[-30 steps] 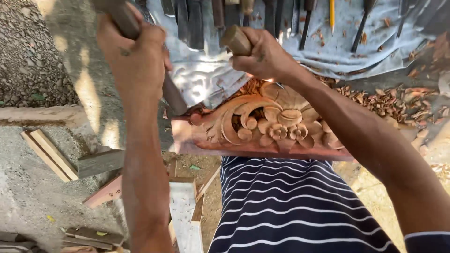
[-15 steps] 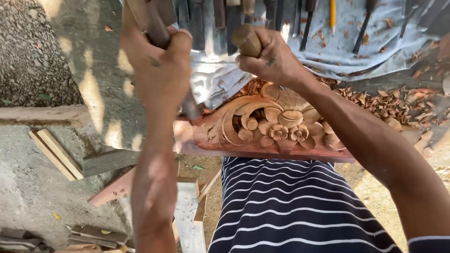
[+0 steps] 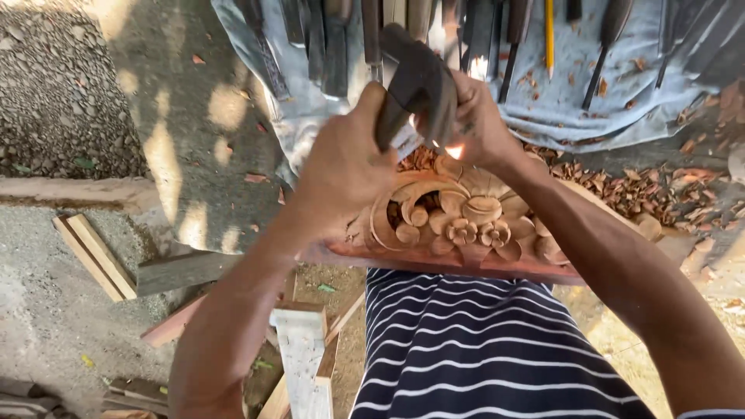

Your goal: Wood carving a decorative furniture component using chisels and a hammer.

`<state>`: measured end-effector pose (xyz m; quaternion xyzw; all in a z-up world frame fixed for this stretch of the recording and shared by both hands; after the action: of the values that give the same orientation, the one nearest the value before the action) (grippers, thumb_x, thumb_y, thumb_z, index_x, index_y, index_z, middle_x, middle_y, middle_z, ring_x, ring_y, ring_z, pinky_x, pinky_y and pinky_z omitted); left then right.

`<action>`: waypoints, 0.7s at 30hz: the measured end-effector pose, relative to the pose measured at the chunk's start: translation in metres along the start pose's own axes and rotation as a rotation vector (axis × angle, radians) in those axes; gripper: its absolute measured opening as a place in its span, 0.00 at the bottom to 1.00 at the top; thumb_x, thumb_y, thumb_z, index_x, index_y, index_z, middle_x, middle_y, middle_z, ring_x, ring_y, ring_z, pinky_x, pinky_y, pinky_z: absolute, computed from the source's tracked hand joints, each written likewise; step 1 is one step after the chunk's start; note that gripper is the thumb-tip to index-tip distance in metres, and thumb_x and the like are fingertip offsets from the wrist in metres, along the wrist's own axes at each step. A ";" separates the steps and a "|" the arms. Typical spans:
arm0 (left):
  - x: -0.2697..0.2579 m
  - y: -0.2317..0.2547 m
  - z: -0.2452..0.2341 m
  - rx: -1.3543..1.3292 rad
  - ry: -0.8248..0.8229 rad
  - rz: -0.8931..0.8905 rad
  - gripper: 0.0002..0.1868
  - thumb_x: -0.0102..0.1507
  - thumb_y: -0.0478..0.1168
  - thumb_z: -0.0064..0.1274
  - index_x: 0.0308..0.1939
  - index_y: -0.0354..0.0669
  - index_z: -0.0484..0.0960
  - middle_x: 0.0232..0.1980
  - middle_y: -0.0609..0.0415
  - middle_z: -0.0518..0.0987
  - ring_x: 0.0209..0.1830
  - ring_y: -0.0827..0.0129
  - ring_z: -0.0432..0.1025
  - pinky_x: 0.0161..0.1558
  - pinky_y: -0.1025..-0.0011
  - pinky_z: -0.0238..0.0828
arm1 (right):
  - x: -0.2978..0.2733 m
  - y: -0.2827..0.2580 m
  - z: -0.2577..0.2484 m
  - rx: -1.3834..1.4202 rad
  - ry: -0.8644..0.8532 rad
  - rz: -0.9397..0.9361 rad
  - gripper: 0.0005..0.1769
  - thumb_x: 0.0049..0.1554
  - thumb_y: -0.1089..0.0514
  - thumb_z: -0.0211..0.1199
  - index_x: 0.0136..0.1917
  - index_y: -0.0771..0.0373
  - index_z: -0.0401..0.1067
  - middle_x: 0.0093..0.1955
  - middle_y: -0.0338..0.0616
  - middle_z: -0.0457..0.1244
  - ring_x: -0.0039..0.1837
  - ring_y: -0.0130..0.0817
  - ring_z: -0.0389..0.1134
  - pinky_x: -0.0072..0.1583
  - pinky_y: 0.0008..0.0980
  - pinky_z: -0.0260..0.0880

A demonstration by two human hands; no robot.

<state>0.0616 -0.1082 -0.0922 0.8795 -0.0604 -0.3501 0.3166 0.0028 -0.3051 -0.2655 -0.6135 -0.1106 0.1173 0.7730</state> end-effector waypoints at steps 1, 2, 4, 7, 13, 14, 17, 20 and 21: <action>0.000 0.001 -0.008 -0.002 -0.010 -0.006 0.18 0.61 0.35 0.49 0.55 0.36 0.73 0.27 0.48 0.78 0.23 0.58 0.79 0.28 0.64 0.75 | 0.002 -0.002 -0.002 0.005 0.004 0.010 0.05 0.64 0.63 0.63 0.52 0.64 0.70 0.41 0.44 0.67 0.41 0.27 0.67 0.45 0.29 0.70; 0.000 0.004 -0.015 -0.002 0.041 0.085 0.17 0.60 0.33 0.50 0.54 0.35 0.73 0.29 0.48 0.78 0.25 0.57 0.79 0.28 0.63 0.75 | 0.000 -0.004 -0.004 -0.023 0.050 0.060 0.06 0.59 0.64 0.60 0.50 0.62 0.67 0.41 0.42 0.66 0.39 0.24 0.66 0.43 0.28 0.69; 0.003 -0.007 -0.007 -0.004 0.086 0.171 0.17 0.60 0.31 0.51 0.53 0.34 0.73 0.31 0.48 0.77 0.27 0.55 0.79 0.29 0.61 0.75 | -0.001 -0.012 -0.001 -0.045 0.095 0.118 0.08 0.54 0.65 0.56 0.49 0.60 0.65 0.40 0.40 0.64 0.37 0.22 0.66 0.40 0.28 0.68; 0.016 -0.019 0.010 -0.040 0.503 0.398 0.14 0.65 0.32 0.54 0.53 0.31 0.73 0.37 0.46 0.78 0.34 0.54 0.79 0.36 0.60 0.75 | 0.012 -0.030 -0.001 -0.203 0.118 0.156 0.10 0.58 0.63 0.62 0.53 0.60 0.67 0.42 0.37 0.67 0.41 0.20 0.69 0.43 0.27 0.74; 0.011 0.001 0.000 -0.040 0.107 0.367 0.22 0.55 0.29 0.54 0.53 0.31 0.70 0.35 0.42 0.78 0.34 0.51 0.79 0.38 0.57 0.76 | 0.000 -0.033 0.004 -0.147 0.132 0.100 0.11 0.61 0.61 0.66 0.56 0.64 0.70 0.37 0.36 0.62 0.40 0.22 0.65 0.45 0.27 0.73; 0.018 0.000 0.002 -0.065 0.242 0.391 0.19 0.57 0.30 0.55 0.51 0.32 0.71 0.38 0.39 0.80 0.37 0.48 0.79 0.41 0.56 0.77 | 0.001 -0.030 0.003 -0.195 0.158 0.143 0.10 0.63 0.61 0.66 0.54 0.64 0.68 0.39 0.36 0.61 0.39 0.22 0.63 0.43 0.27 0.69; 0.021 0.005 0.011 -0.034 0.315 0.307 0.18 0.58 0.32 0.58 0.49 0.33 0.70 0.40 0.35 0.82 0.40 0.44 0.80 0.45 0.54 0.77 | 0.003 -0.035 0.003 -0.281 0.182 0.227 0.08 0.61 0.62 0.62 0.53 0.63 0.68 0.38 0.37 0.61 0.37 0.23 0.61 0.39 0.27 0.62; 0.025 0.008 -0.002 0.086 0.133 0.196 0.23 0.55 0.35 0.60 0.51 0.36 0.69 0.40 0.34 0.82 0.43 0.42 0.80 0.47 0.52 0.76 | 0.007 -0.029 -0.003 -0.291 0.185 0.114 0.12 0.60 0.62 0.63 0.57 0.64 0.68 0.42 0.39 0.63 0.42 0.25 0.63 0.41 0.28 0.65; 0.024 0.007 -0.005 0.147 0.005 0.184 0.26 0.54 0.35 0.61 0.54 0.37 0.69 0.41 0.34 0.83 0.44 0.42 0.80 0.47 0.52 0.76 | -0.001 -0.022 -0.003 -0.258 0.181 -0.027 0.16 0.62 0.62 0.67 0.61 0.67 0.68 0.49 0.42 0.64 0.48 0.27 0.66 0.46 0.30 0.69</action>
<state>0.0834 -0.1191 -0.0997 0.8920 -0.1657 -0.3118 0.2824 0.0043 -0.3131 -0.2444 -0.7144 -0.0629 0.0359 0.6960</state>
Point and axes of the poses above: each hand's wrist, its own x-axis towards the middle knuckle, its own z-axis out of the palm, y = z × x, the point moved 1 cm from there along x, towards the middle knuckle
